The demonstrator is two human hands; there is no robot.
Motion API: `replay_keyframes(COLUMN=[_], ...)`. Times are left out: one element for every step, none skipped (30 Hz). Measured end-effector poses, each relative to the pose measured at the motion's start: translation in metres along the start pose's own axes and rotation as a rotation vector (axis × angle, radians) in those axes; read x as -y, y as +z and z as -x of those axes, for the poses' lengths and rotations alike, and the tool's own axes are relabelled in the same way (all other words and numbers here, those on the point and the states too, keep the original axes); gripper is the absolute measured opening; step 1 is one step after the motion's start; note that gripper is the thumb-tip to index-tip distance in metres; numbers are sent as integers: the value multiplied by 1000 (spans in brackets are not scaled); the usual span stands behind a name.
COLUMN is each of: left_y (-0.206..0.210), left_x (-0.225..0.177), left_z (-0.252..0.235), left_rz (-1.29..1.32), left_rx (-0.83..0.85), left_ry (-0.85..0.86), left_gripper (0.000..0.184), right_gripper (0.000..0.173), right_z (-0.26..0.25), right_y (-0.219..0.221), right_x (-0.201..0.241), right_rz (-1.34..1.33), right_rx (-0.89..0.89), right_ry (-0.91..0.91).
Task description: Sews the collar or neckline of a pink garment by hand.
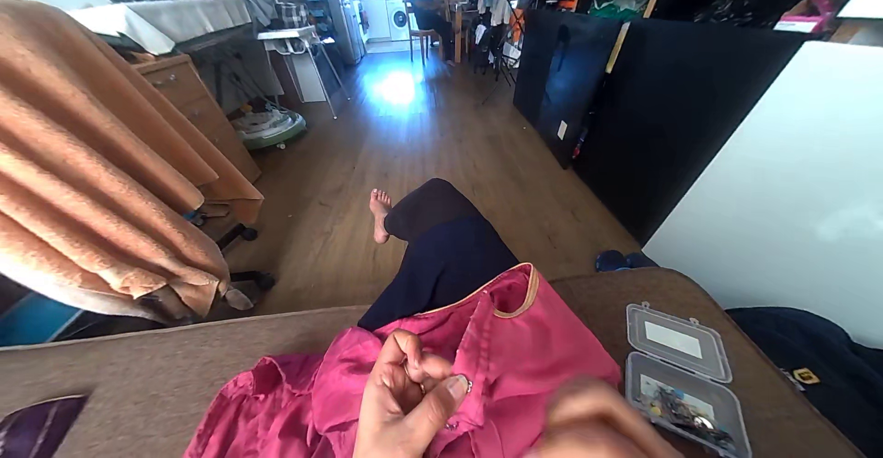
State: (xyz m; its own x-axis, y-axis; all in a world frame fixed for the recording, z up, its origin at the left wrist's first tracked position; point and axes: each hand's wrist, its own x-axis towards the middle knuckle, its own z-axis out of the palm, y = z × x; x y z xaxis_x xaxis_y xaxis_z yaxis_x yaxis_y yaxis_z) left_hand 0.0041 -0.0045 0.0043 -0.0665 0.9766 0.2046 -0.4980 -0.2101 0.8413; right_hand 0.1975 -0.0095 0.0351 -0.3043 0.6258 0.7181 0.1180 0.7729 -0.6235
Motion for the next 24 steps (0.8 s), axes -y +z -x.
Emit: replay_keyframes(left_y=[1, 3, 4, 4, 4, 5, 5, 5, 5, 6, 6, 6, 5, 5, 5, 5, 5, 5, 5, 5, 6, 6, 6, 6], left_x=[0, 0, 0, 1, 1, 1, 1, 1, 1, 1, 1, 1, 0, 0, 0, 0, 0, 1, 1, 1, 0, 0, -1, -1], left_z=[1, 1, 2, 2, 2, 3, 3, 3, 3, 3, 3, 3, 3, 3, 3, 3, 3, 3, 3, 3, 3, 3, 4, 4], left_rz=[4, 10, 18, 24, 31, 38, 46, 51, 58, 58, 58, 58, 58, 59, 63, 66, 71, 74, 81, 88, 98, 109, 122, 135], left_rx=[5, 9, 9, 5, -2, -10, -18, -23, -25, -31, -37, -41, -42, -40, -38, -35, -34, -33, -32, -27, -17, -2, 15, 30], left_ry=[4, 8, 15, 21, 26, 25, 24, 22, 21, 18, 15, 12, 11, 10, 9, 9, 9, 9, 8, 5, -2, -13, -25, -38], left_gripper=[38, 38, 38, 38, 37, 36, 35, 35, 36, 35, 35, 35, 35, 35, 34, 34, 34, 33, 33, 33, 33, 33, 33, 33], right_gripper=[14, 13, 12, 12, 12, 13, 13, 12, 12, 12, 12, 12, 13, 13, 13, 13, 13, 13, 12, 12, 11, 10, 10, 9], right_z=[1, 1, 2, 2, 3, 4, 4, 4, 4, 4, 4, 5, 5, 5, 5, 5, 6, 6, 7, 7, 8, 9, 9, 9], right_y=[8, 16, 22, 25, 28, 29, 29, 30, 30, 30, 30, 31, 31, 32, 32, 32, 32, 32, 32, 32, 32, 32, 32, 31], right_x=[-7, -12, -15, -16, -17, -17, -18, -18, -18, -17, -17, -17, -17, -17, -18, -18, -19, -20, -21, -23, -24, -26, -28, -30], right_rz=[-4, 12, 44, 83, 115, 135, 144, 145, 140, 134, 125, 115, 103, 94, 84, 72, 52, 24, -11, -53, -102, -154, -200, -239], right_rx=[-6, -24, -44, -61, -73, -79, -85, -90, -93, -91, -90, -91, -89, -88, -88, -91, -95, -100, -104, -109, -115, -119, -118, -116], right_ry=[64, 104, 121, 125, 123, 121, 122, 131, 142, 154, 162, 168, 173, 178, 183, 187, 192, 201, 215, 234, 255, 272, 284, 291])
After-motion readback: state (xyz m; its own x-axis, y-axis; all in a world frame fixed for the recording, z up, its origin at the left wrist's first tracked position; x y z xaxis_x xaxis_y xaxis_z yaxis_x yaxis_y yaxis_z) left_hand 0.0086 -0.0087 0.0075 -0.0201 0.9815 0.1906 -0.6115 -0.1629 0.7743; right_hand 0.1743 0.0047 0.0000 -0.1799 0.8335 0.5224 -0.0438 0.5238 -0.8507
